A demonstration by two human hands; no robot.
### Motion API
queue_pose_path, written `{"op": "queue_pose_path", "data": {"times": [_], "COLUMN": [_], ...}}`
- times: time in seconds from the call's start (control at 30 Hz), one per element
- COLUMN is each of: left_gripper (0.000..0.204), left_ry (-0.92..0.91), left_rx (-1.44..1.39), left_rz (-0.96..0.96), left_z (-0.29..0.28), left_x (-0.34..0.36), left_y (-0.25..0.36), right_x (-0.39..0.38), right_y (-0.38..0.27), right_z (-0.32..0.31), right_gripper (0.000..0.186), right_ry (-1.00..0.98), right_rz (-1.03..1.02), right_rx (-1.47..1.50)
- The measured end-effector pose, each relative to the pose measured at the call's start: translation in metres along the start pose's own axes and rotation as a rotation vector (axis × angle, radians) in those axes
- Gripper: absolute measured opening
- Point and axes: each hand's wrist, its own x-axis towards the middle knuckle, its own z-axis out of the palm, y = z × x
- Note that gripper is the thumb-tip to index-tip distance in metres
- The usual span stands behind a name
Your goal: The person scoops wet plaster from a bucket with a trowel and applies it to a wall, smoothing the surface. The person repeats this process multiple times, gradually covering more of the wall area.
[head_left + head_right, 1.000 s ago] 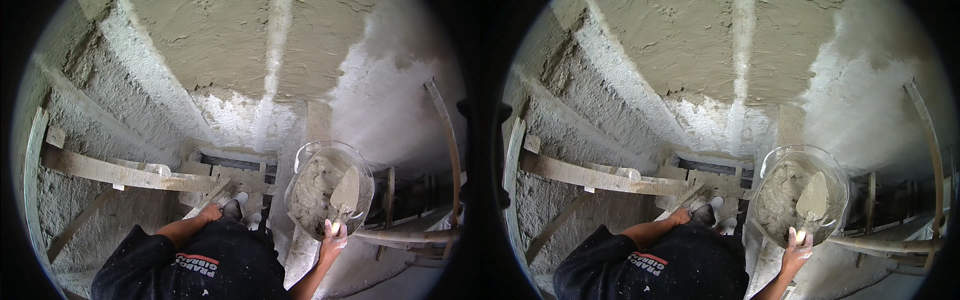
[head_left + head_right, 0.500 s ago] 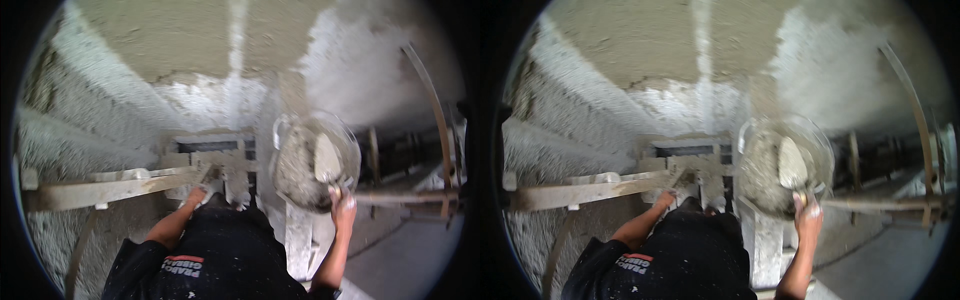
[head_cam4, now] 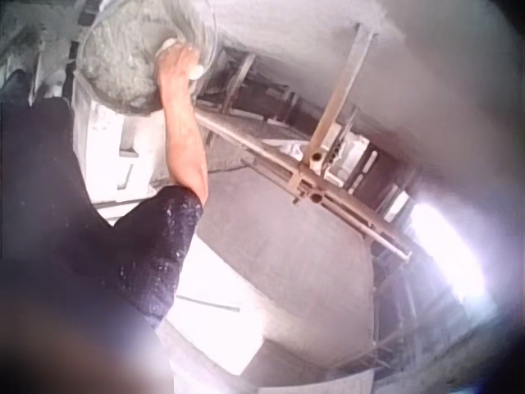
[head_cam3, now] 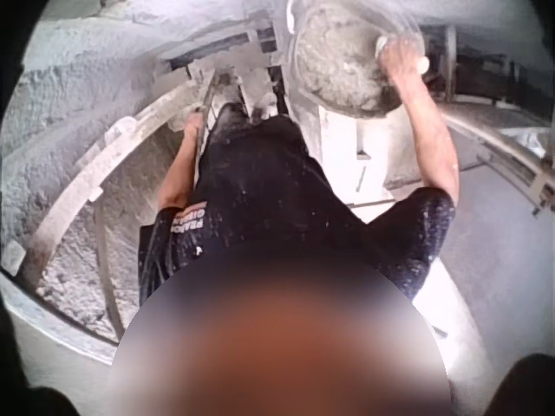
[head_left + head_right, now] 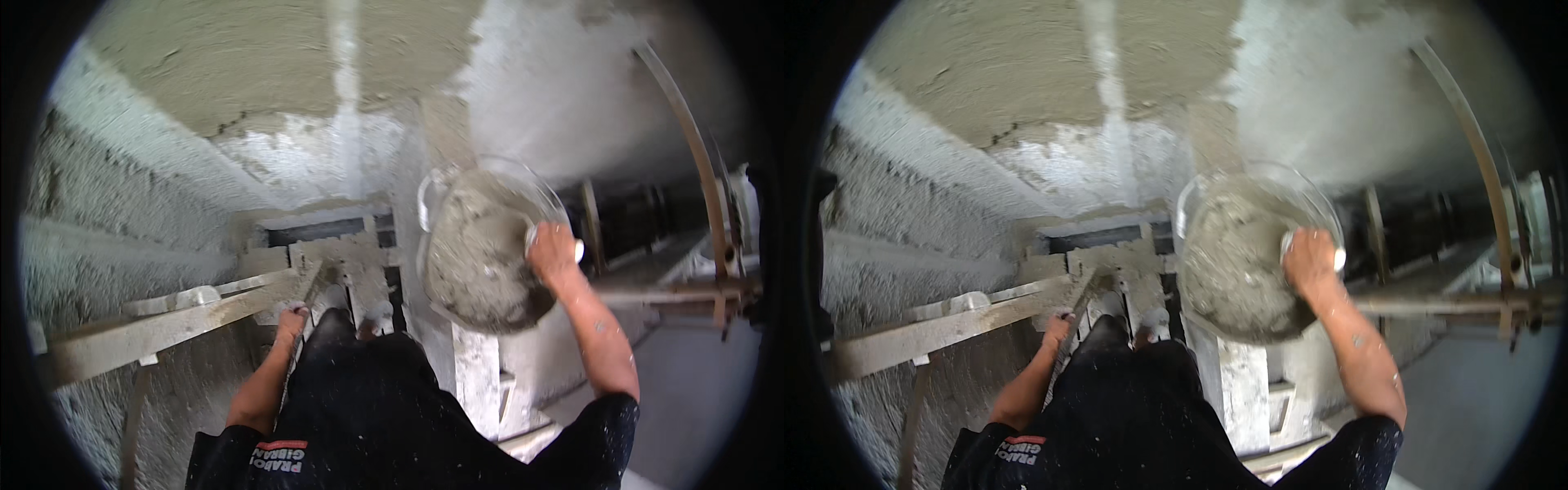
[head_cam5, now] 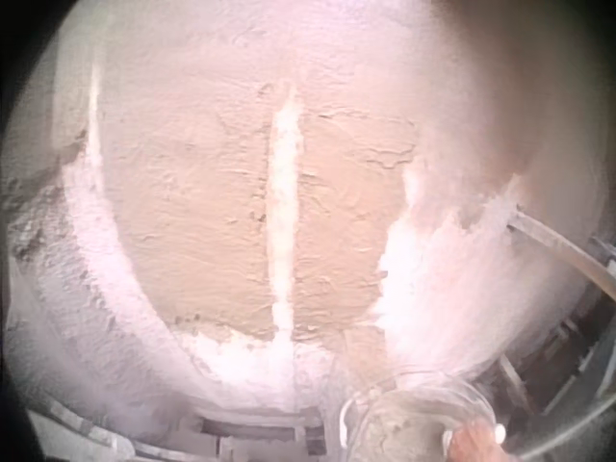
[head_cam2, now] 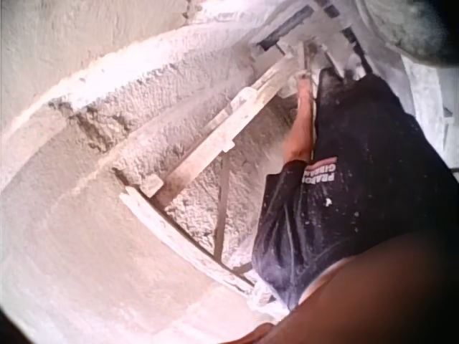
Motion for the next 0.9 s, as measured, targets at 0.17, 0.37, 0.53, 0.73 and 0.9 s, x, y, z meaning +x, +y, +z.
{"op": "queue_pose_path", "data": {"times": [0.17, 0.37, 0.53, 0.73, 0.9], "left_gripper": [0.041, 0.036, 0.036, 0.041, 0.042], "left_ry": [0.041, 0.09, 0.003, -0.156, -0.11], "left_rx": [0.131, 0.143, 0.095, 0.019, 0.116], "left_rz": [-0.087, -0.139, -0.075, 0.009, 0.172], "left_z": [0.01, 0.013, -0.001, -0.026, -0.051], "left_x": [-0.01, 0.006, 0.02, 0.014, -0.005], "left_y": [-0.018, -0.022, -0.008, 0.007, 0.015], "right_x": [0.006, -0.012, -0.025, -0.041, -0.055], "right_y": [-0.045, -0.048, -0.059, -0.044, -0.037], "right_z": [-0.017, -0.04, -0.015, 0.042, 0.032], "right_gripper": [0.028, 0.049, 0.041, 0.061, 0.035], "right_ry": [-0.219, -0.512, -0.49, -0.408, -0.35], "right_rz": [-0.037, 0.086, 0.106, -0.04, 0.105], "right_rx": [0.293, 0.311, 0.445, 0.56, 1.002]}}
